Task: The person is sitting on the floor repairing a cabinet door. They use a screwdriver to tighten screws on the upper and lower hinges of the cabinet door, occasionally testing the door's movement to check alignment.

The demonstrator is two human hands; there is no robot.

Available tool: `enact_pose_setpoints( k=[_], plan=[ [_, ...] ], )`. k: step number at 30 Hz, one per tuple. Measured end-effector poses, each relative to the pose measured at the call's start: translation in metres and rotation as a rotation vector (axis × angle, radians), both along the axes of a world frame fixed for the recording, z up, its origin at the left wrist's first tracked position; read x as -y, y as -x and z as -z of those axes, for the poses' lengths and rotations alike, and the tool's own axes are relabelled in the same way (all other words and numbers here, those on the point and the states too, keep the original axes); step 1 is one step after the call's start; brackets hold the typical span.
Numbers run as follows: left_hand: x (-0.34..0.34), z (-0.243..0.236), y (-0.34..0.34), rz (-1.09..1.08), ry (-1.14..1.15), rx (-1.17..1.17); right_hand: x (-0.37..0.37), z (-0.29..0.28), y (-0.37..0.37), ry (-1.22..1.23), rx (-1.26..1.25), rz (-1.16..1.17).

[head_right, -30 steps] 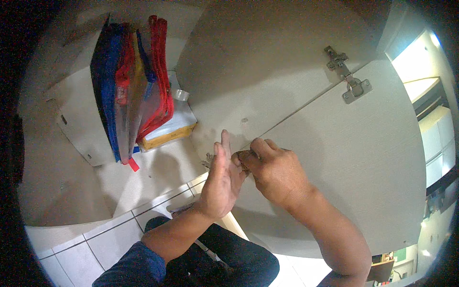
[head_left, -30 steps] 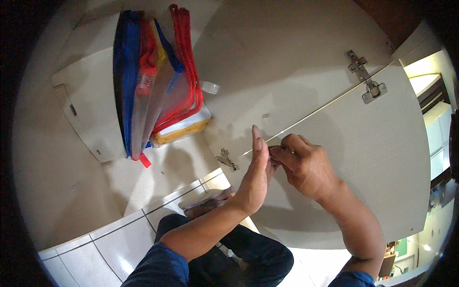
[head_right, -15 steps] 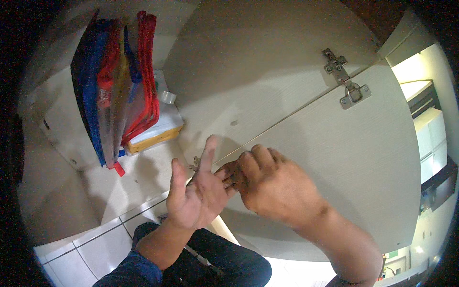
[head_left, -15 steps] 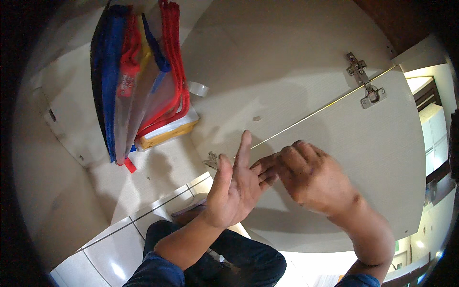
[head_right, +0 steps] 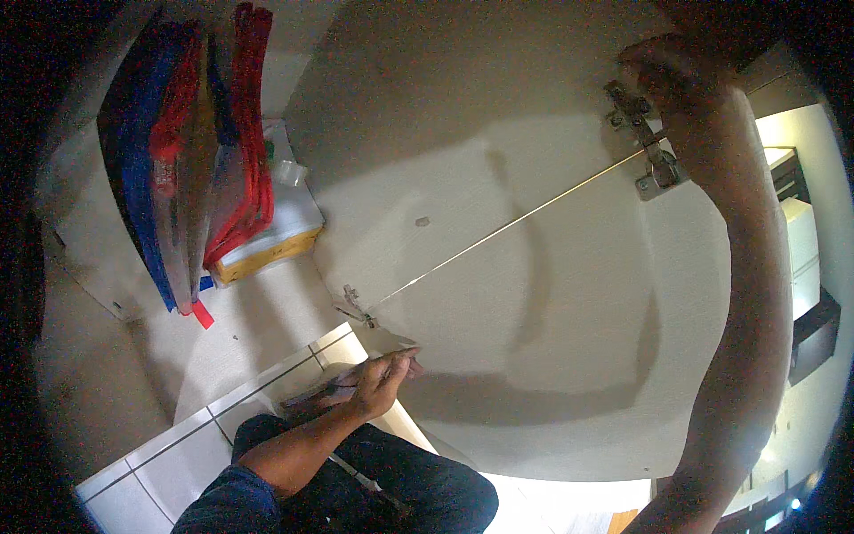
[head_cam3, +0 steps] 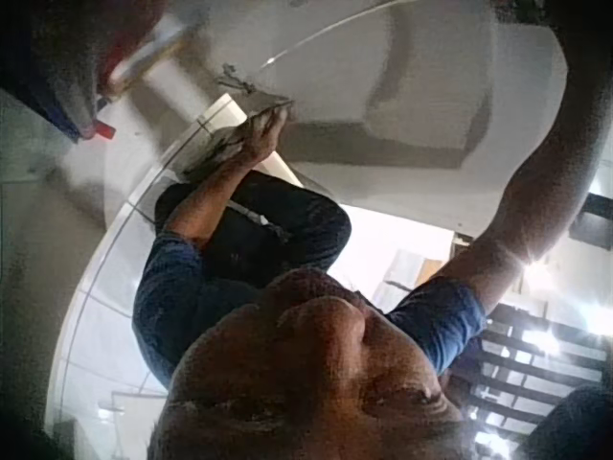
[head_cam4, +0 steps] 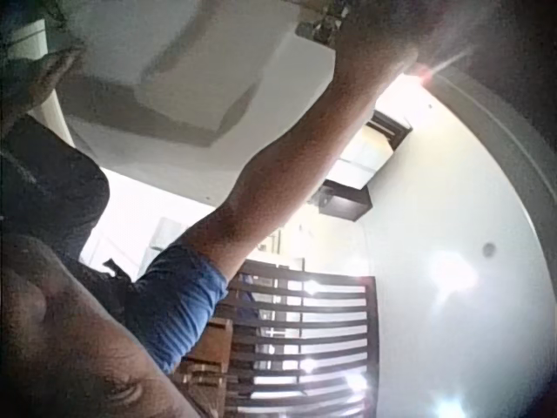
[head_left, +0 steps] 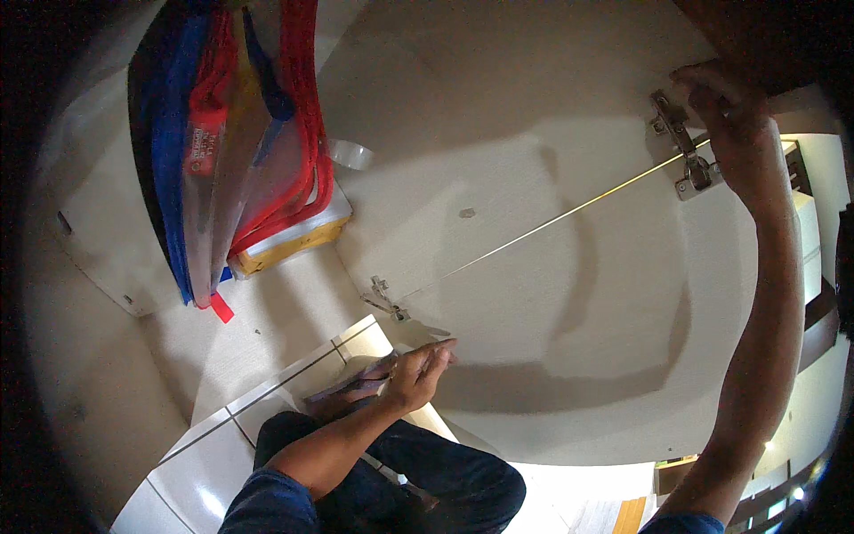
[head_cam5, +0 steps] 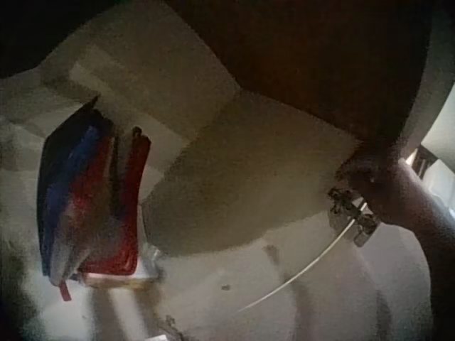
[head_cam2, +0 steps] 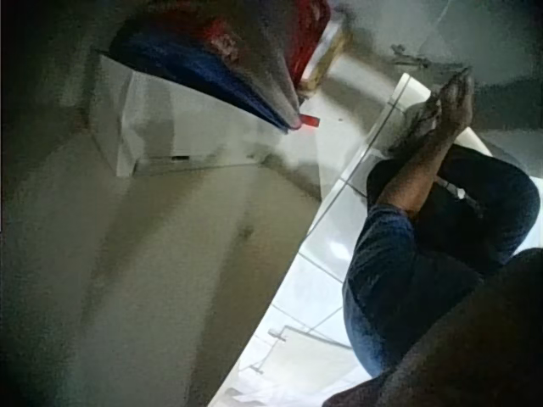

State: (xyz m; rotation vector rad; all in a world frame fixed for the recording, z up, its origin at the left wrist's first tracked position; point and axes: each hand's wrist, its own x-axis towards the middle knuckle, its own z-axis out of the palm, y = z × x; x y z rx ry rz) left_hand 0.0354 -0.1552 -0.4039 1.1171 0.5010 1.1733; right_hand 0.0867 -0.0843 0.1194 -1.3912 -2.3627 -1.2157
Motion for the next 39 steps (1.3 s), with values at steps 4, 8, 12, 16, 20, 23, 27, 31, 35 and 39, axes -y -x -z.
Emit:
enact_pose_setpoints(
  k=[4,8,12,16,20,23,27,31,35,39],
  plan=[
    [-0.002,0.018,-0.008,-0.017,0.579,0.064,-0.014,-0.005,-0.011,0.11,0.104,-0.025],
    [-0.009,0.051,-0.016,-0.073,1.029,0.105,-0.015,0.001,-0.01,0.147,0.016,0.06],
    [-0.012,0.057,-0.018,-0.09,1.044,0.094,-0.015,0.007,-0.01,0.074,0.042,0.092],
    [-0.012,0.056,-0.015,-0.079,1.023,0.111,-0.012,0.01,-0.002,0.057,0.022,0.14],
    [-0.013,0.055,-0.013,-0.059,1.04,0.151,-0.013,0.01,-0.002,0.044,0.095,0.124],
    [-0.018,0.058,-0.012,-0.021,1.039,0.191,-0.018,0.008,-0.002,0.02,0.194,0.088],
    [-0.024,0.076,-0.017,-0.011,1.03,0.236,-0.026,-0.002,0.005,0.115,0.187,0.344],
    [-0.025,0.056,0.0,-0.049,1.095,0.256,-0.04,0.004,0.02,0.187,0.128,0.478],
    [-0.036,0.043,0.004,-0.036,1.083,0.277,-0.033,0.019,0.025,0.105,0.185,0.385],
    [-0.044,0.043,0.012,-0.078,1.119,0.244,-0.05,0.041,0.025,0.108,0.152,0.293]
  ],
)
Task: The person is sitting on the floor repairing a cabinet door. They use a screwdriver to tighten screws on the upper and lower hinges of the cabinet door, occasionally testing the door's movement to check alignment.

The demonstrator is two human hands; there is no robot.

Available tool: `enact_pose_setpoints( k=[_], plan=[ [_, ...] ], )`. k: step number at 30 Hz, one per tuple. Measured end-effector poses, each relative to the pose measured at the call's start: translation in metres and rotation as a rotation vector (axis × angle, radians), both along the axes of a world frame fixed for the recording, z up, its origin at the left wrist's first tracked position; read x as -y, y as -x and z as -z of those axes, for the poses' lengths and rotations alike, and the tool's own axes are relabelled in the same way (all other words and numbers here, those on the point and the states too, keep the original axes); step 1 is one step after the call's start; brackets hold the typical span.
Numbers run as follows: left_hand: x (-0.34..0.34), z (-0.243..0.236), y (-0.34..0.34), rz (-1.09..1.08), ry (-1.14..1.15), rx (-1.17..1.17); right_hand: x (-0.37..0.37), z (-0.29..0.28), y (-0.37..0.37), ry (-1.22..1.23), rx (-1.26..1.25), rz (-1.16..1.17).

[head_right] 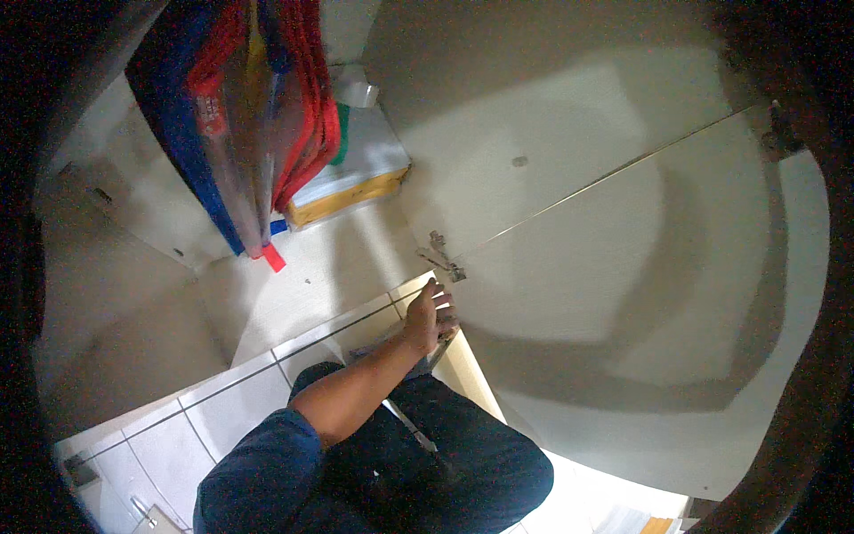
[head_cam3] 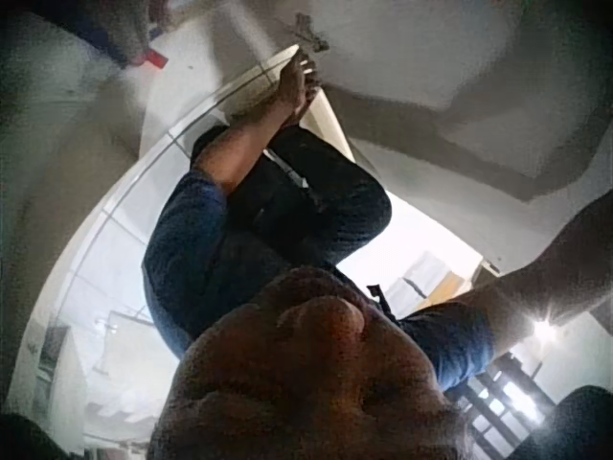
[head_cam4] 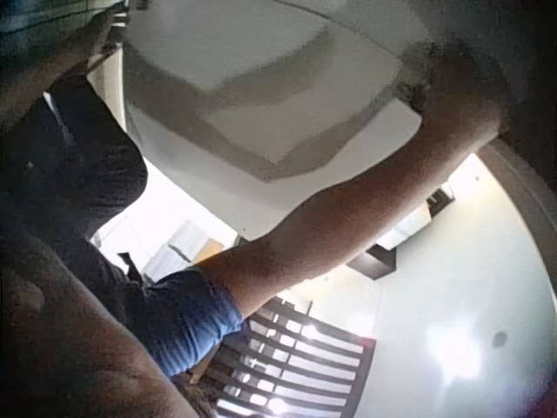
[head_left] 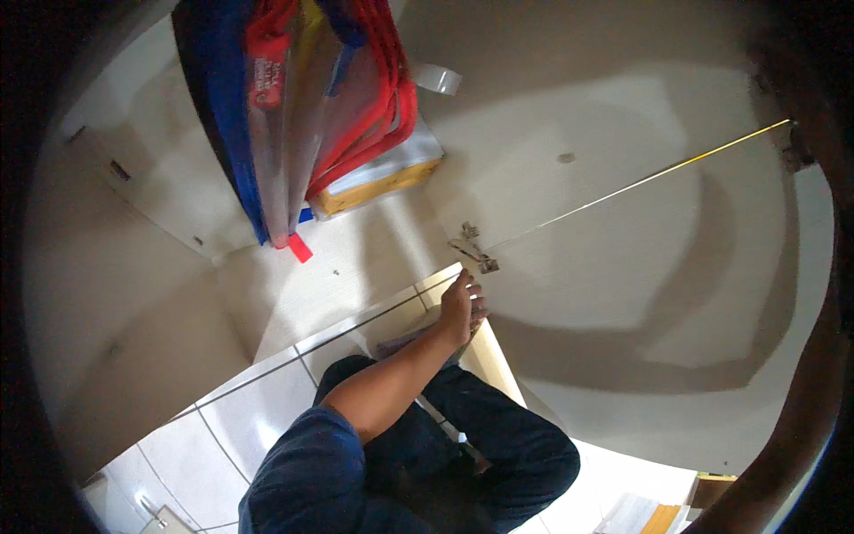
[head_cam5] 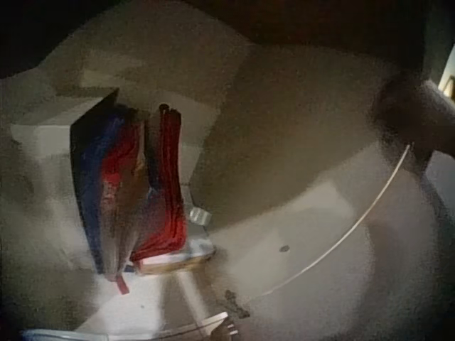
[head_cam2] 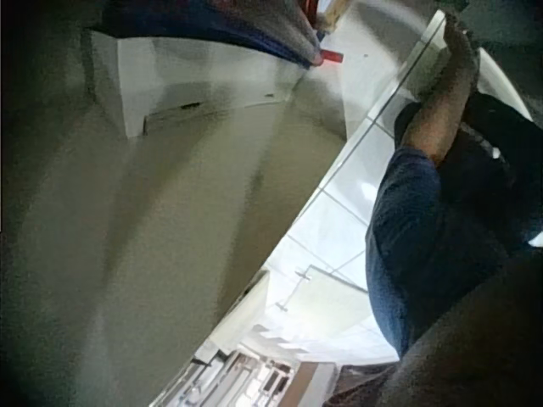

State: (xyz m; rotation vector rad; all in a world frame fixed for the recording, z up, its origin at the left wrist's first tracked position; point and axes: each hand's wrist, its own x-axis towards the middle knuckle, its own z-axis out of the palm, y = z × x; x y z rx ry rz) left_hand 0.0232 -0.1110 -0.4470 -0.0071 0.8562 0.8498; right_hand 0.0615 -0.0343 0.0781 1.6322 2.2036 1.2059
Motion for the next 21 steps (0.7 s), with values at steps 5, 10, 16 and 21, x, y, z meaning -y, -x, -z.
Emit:
enact_pose_setpoints(
  k=[5,10,16,21],
  plan=[
    [0.001,0.011,-0.003,-0.028,-0.014,0.032,-0.01,0.019,0.005,0.005,-0.039,-0.092],
    [-0.001,0.014,-0.006,0.027,0.016,-0.006,-0.008,0.037,0.007,0.013,-0.081,-0.151],
    [0.002,0.019,-0.004,0.016,-0.015,0.074,0.011,0.081,0.007,0.08,-0.16,-0.249],
    [-0.003,0.016,-0.004,0.005,-0.028,0.023,0.043,0.145,0.009,0.222,-0.28,-0.354]
  ],
)
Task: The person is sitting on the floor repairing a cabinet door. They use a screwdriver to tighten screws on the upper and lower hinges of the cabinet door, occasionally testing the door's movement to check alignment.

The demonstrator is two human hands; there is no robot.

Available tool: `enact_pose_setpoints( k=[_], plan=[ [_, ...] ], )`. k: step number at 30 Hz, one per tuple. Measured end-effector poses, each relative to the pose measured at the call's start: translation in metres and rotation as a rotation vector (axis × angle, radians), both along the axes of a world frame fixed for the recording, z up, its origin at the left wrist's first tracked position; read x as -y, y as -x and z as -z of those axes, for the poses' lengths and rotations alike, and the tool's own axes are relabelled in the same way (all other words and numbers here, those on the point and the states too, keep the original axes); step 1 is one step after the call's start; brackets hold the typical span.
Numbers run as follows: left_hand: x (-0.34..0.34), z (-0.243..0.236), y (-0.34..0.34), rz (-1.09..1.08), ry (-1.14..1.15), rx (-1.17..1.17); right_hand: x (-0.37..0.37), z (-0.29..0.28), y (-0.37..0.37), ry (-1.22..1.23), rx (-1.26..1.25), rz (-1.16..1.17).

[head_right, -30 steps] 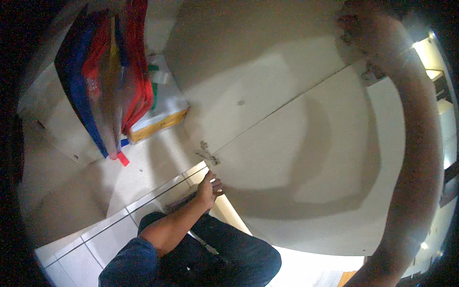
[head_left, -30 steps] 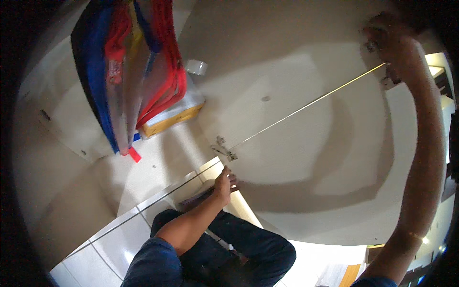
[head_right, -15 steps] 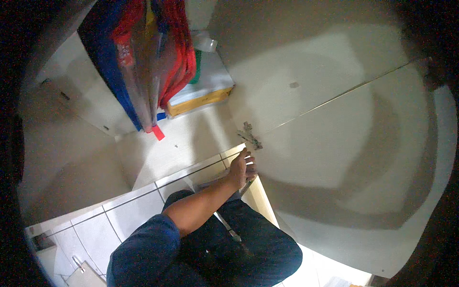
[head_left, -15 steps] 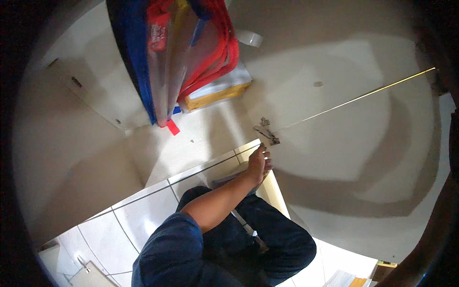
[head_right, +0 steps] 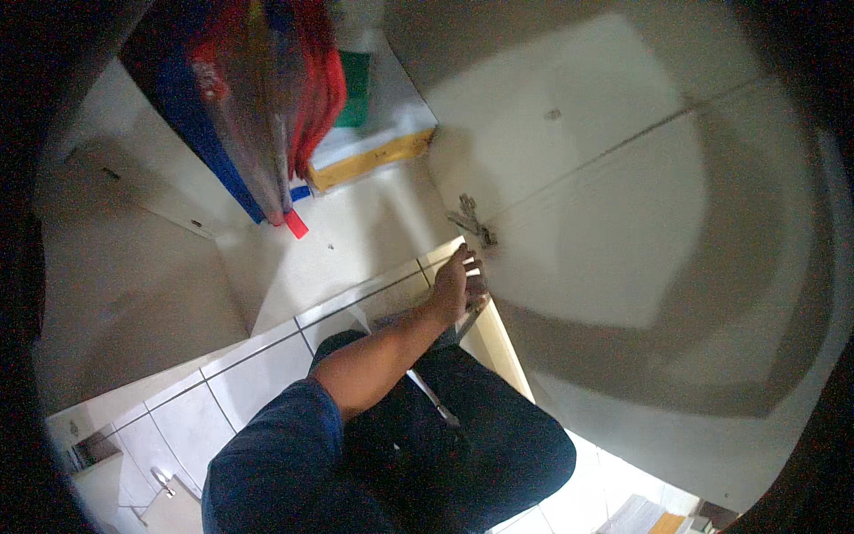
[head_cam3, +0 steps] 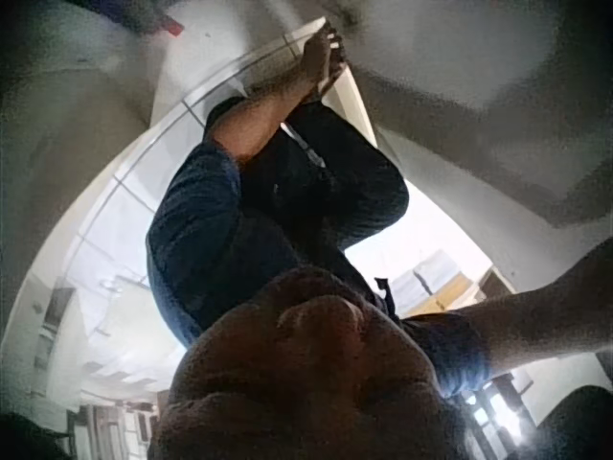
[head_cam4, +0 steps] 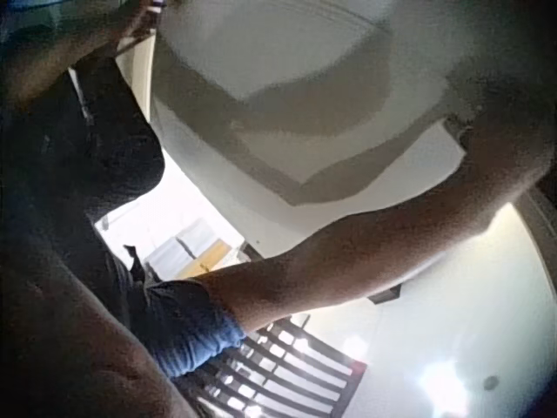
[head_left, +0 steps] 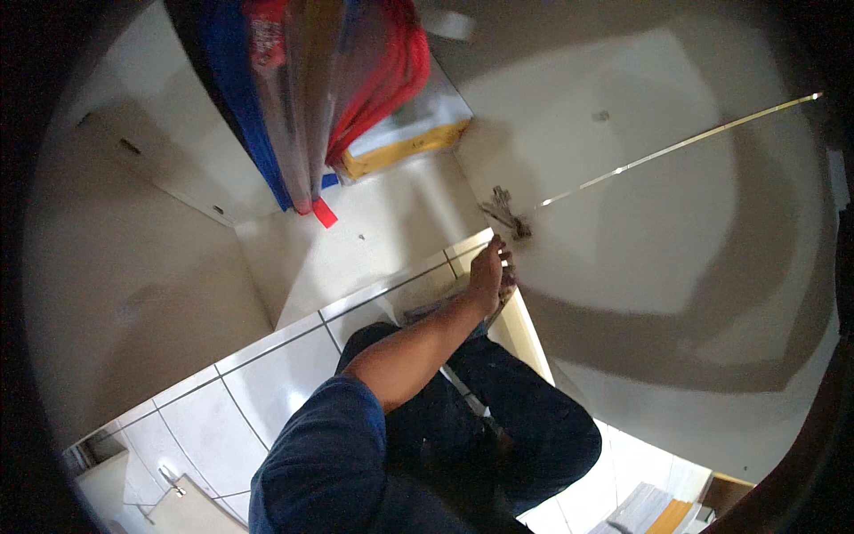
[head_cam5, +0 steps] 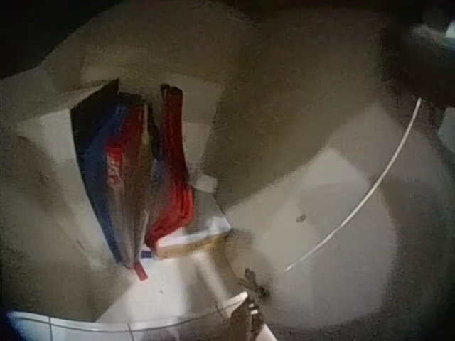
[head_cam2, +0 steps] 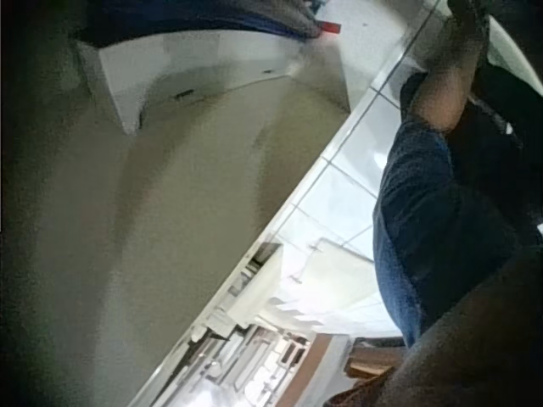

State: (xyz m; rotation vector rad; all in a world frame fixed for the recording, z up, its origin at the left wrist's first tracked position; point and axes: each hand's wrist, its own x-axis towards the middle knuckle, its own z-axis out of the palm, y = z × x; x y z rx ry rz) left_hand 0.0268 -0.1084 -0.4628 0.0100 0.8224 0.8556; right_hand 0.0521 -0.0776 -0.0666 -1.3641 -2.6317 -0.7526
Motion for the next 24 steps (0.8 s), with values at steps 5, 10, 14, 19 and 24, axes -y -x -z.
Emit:
enact_pose_setpoints(
  k=[5,10,14,19,24],
  plan=[
    [-0.005,-0.019,0.01,0.019,0.007,-0.048,0.039,0.078,-0.001,0.211,-0.124,-0.051],
    [-0.007,-0.014,0.015,0.081,0.028,-0.008,0.078,0.151,0.005,0.455,-0.255,-0.04],
    [-0.01,-0.019,0.013,0.141,-0.054,-0.062,0.104,0.191,0.021,0.596,-0.338,-0.059],
    [0.018,0.032,-0.016,-0.102,-0.961,-1.054,0.13,0.212,0.059,0.741,-0.39,-0.186],
    [0.159,-0.093,0.138,-0.154,-1.016,-0.731,0.149,0.221,0.09,0.817,-0.448,-0.285]
  ],
)
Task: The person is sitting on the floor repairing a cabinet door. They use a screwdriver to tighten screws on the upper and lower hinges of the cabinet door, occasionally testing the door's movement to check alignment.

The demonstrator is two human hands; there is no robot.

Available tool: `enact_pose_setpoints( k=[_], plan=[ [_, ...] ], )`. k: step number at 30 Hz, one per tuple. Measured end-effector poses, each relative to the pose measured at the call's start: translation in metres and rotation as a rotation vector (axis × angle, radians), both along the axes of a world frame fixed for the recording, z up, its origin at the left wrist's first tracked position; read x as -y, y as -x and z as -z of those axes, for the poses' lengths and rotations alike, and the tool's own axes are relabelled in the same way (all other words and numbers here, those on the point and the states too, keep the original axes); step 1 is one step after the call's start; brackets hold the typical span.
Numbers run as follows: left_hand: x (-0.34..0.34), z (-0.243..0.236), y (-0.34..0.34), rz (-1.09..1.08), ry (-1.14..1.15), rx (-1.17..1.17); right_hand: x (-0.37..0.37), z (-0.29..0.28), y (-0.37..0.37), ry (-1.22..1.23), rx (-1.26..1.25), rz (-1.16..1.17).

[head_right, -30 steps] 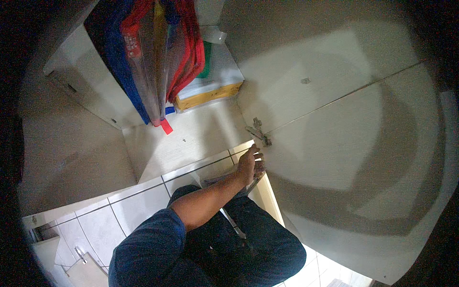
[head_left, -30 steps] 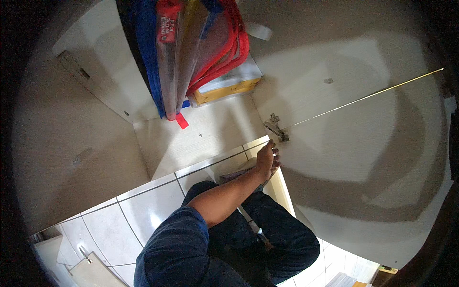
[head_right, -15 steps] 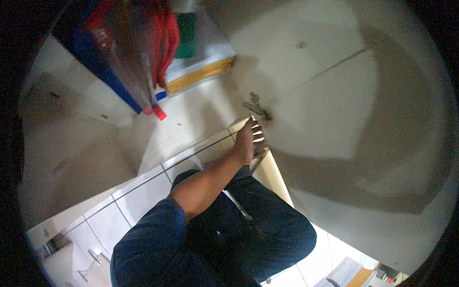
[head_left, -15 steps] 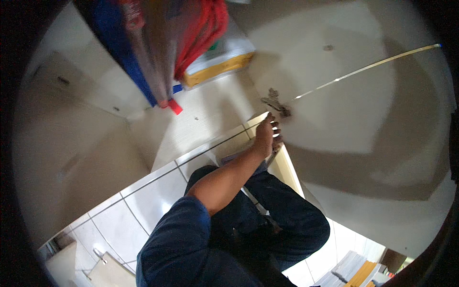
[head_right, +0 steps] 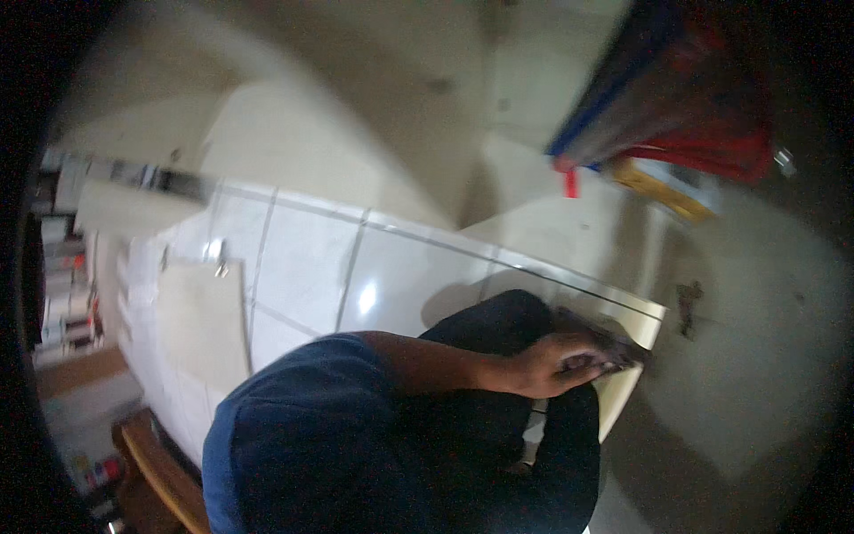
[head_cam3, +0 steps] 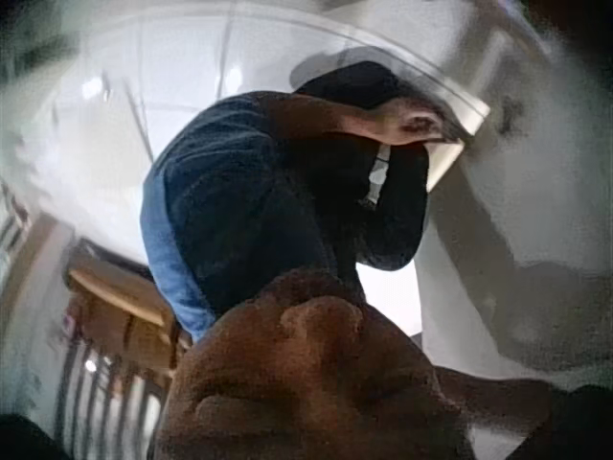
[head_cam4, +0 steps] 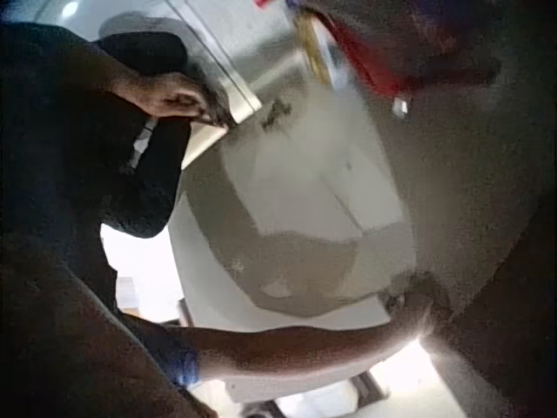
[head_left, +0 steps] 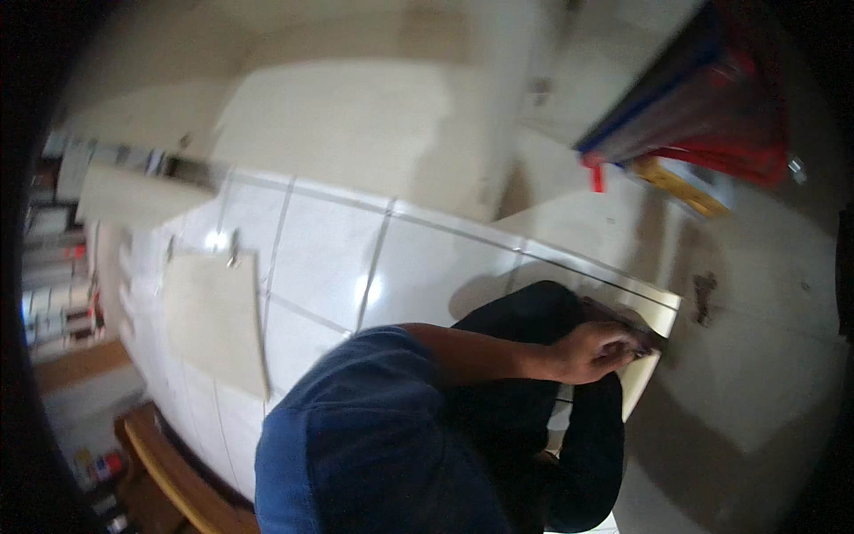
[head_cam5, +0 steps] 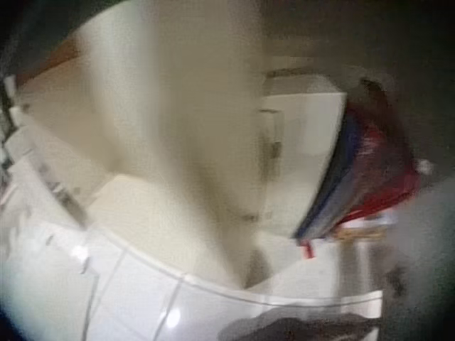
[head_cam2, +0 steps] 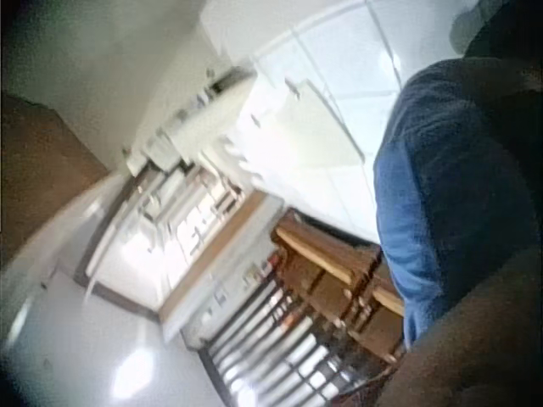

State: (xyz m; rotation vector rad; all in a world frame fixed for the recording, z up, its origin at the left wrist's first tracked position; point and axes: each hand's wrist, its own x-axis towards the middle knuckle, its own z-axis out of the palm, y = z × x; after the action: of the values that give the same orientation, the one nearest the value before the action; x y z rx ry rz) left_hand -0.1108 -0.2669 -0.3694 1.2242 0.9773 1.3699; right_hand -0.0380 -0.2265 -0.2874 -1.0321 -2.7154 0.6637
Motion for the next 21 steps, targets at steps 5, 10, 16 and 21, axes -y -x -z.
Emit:
enact_pose_setpoints(
  k=[5,10,16,21],
  plan=[
    [0.187,0.002,0.147,-0.386,0.51,-0.532,0.014,-0.003,0.035,0.044,-0.043,-0.126],
    [0.379,0.062,0.24,-1.101,0.963,-0.799,0.037,-0.006,0.039,0.075,-0.04,-0.11],
    [0.485,0.088,0.3,-1.133,1.337,-1.104,0.047,-0.01,0.037,0.079,0.017,-0.114],
    [0.463,0.055,0.211,-0.407,1.263,-1.226,0.05,-0.012,0.04,0.079,0.057,-0.117]
  ],
)
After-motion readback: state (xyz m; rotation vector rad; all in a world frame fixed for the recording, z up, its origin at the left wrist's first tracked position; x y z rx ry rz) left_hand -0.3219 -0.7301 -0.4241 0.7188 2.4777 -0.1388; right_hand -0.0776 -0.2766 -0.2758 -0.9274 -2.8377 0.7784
